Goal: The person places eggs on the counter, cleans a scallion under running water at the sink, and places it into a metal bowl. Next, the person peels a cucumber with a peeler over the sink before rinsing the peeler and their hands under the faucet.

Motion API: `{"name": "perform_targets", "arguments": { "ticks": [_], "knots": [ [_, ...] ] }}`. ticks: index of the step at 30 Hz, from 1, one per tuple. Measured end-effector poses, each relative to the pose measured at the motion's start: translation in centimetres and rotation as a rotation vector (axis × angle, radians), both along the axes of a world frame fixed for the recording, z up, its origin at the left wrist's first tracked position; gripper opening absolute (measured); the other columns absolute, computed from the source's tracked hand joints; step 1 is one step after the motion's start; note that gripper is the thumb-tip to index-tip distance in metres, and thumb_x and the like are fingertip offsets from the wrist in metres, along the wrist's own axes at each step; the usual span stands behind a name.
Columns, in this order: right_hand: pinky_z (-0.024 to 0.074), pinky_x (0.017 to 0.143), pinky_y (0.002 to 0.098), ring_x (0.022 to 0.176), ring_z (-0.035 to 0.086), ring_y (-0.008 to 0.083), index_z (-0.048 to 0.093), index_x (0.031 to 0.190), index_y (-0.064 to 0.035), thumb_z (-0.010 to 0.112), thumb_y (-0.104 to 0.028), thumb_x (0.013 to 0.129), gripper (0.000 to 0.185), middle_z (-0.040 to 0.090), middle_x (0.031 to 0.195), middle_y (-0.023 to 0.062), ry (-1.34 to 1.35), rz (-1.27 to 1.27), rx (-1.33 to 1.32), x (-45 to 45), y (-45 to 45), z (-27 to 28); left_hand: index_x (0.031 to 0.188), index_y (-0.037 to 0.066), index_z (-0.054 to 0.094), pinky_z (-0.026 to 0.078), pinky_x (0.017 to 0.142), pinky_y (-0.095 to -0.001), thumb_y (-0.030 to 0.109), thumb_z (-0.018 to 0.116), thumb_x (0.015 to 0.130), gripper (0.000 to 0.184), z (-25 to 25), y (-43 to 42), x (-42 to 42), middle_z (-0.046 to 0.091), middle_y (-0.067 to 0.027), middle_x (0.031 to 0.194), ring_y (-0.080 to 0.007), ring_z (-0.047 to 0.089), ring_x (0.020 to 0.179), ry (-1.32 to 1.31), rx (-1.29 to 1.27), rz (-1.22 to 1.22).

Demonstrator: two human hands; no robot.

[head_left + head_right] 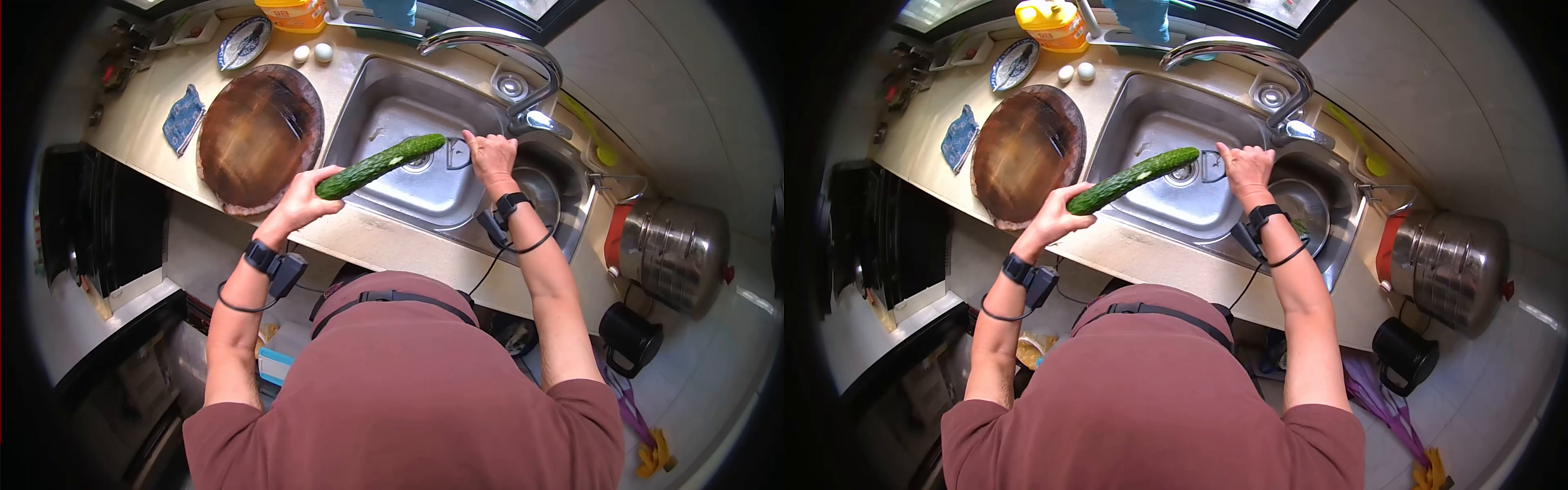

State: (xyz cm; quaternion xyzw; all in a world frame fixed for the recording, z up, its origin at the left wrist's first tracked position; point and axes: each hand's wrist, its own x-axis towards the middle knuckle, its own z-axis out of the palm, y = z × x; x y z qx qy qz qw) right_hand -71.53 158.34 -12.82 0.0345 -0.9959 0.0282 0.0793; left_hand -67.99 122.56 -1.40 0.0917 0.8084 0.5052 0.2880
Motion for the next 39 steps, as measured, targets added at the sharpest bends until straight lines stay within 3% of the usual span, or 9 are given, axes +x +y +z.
{"name": "perform_targets", "arguments": {
  "ticks": [7,10,13,14,18,21,27,33,39],
  "knots": [
    [0.0416,0.071,0.0487,0.078,0.06,0.0399,0.068,0.073,-0.0079,0.025,-0.054,0.097,0.068,0.065,0.077,0.0174,-0.2,-0.282,-0.353,0.4,1.3,2.2,0.1,0.004,0.059,0.044,0.05,-0.0222,0.015,0.07,0.075,0.029,0.9,0.2,-0.1,0.054,0.0019,0.071,-0.0053,0.052,0.061,-0.159,0.058,0.023],
    [0.0436,0.071,0.0498,0.079,0.057,0.0445,0.063,0.076,-0.0037,0.025,-0.056,0.097,0.068,0.062,0.076,0.0231,-0.242,-0.314,-0.532,0.9,0.5,3.6,0.116,0.002,0.053,0.042,0.049,-0.02,0.017,0.073,0.08,0.044,-0.5,1.0,-0.1,0.052,0.0029,0.073,-0.0042,0.05,0.059,-0.251,0.124,0.067],
    [0.0424,0.063,0.0432,0.065,0.056,0.0371,0.056,0.068,0.0008,0.026,-0.06,0.096,0.073,0.057,0.064,0.0186,-0.185,-0.131,-0.718,1.5,0.1,4.1,0.118,0.002,0.052,0.041,0.048,-0.02,0.014,0.07,0.082,0.042,-0.8,1.6,0.0,0.05,0.003,0.069,-0.0044,0.049,0.056,-0.336,0.219,0.117],
    [0.0422,0.061,0.0379,0.06,0.054,0.0279,0.053,0.07,0.0006,0.026,-0.061,0.095,0.072,0.054,0.06,0.0129,-0.25,-0.074,-0.742,1.6,0.2,3.9,0.117,0.002,0.052,0.041,0.048,-0.02,0.014,0.07,0.082,0.041,-1.1,1.6,0.0,0.05,0.0028,0.069,-0.0045,0.048,0.055,-0.359,0.232,0.117],
    [0.0402,0.058,0.0319,0.059,0.049,0.0163,0.051,0.069,-0.0013,0.031,-0.06,0.096,0.067,0.051,0.06,0.0051,-0.416,-0.024,-0.963,2.1,-1.0,5.0,0.113,0.003,0.054,0.041,0.048,-0.0194,0.013,0.07,0.082,0.036,-1.1,1.8,-0.1,0.05,0.0025,0.067,-0.0045,0.048,0.053,-0.409,0.252,0.113],
    [0.0396,0.058,0.0314,0.058,0.048,0.0156,0.052,0.069,-0.0019,0.033,-0.058,0.096,0.065,0.051,0.059,0.0042,-0.415,0.005,-0.986,2.3,-1.6,5.1,0.111,0.003,0.055,0.041,0.048,-0.0189,0.014,0.07,0.082,0.035,-1.1,2.1,-0.1,0.05,0.0023,0.068,-0.0045,0.049,0.054,-0.419,0.258,0.12],
    [0.042,0.06,0.0375,0.06,0.053,0.0302,0.055,0.074,0.0001,0.038,-0.054,0.096,0.061,0.053,0.062,0.0151,-0.343,0.017,-0.884,2.6,-2.4,5.9,0.107,0.004,0.058,0.041,0.049,-0.0189,0.018,0.07,0.082,0.031,-1.2,1.8,-0.1,0.055,0.0016,0.075,-0.005,0.051,0.057,-0.377,0.256,0.134],
    [0.0425,0.065,0.0448,0.075,0.055,0.0415,0.059,0.078,0.0005,0.039,-0.052,0.095,0.059,0.058,0.075,0.0207,-0.341,0.011,-0.785,2.0,-2.3,5.8,0.102,0.003,0.058,0.044,0.065,-0.0209,0.015,0.072,0.079,0.03,-3.2,1.0,-0.4,0.056,0.0021,0.079,-0.0059,0.055,0.072,-0.191,0.177,0.051],
    [0.0417,0.064,0.049,0.075,0.057,0.0402,0.056,0.077,-0.002,0.046,-0.038,0.095,0.042,0.059,0.076,0.0205,-0.295,0.188,-0.688,2.3,-5.3,7.3,0.101,0.002,0.058,0.045,0.067,-0.0212,0.009,0.071,0.077,0.028,-3.7,1.8,-0.4,0.058,0.0006,0.081,-0.0064,0.055,0.075,-0.283,0.227,0.006]
  ]
}}
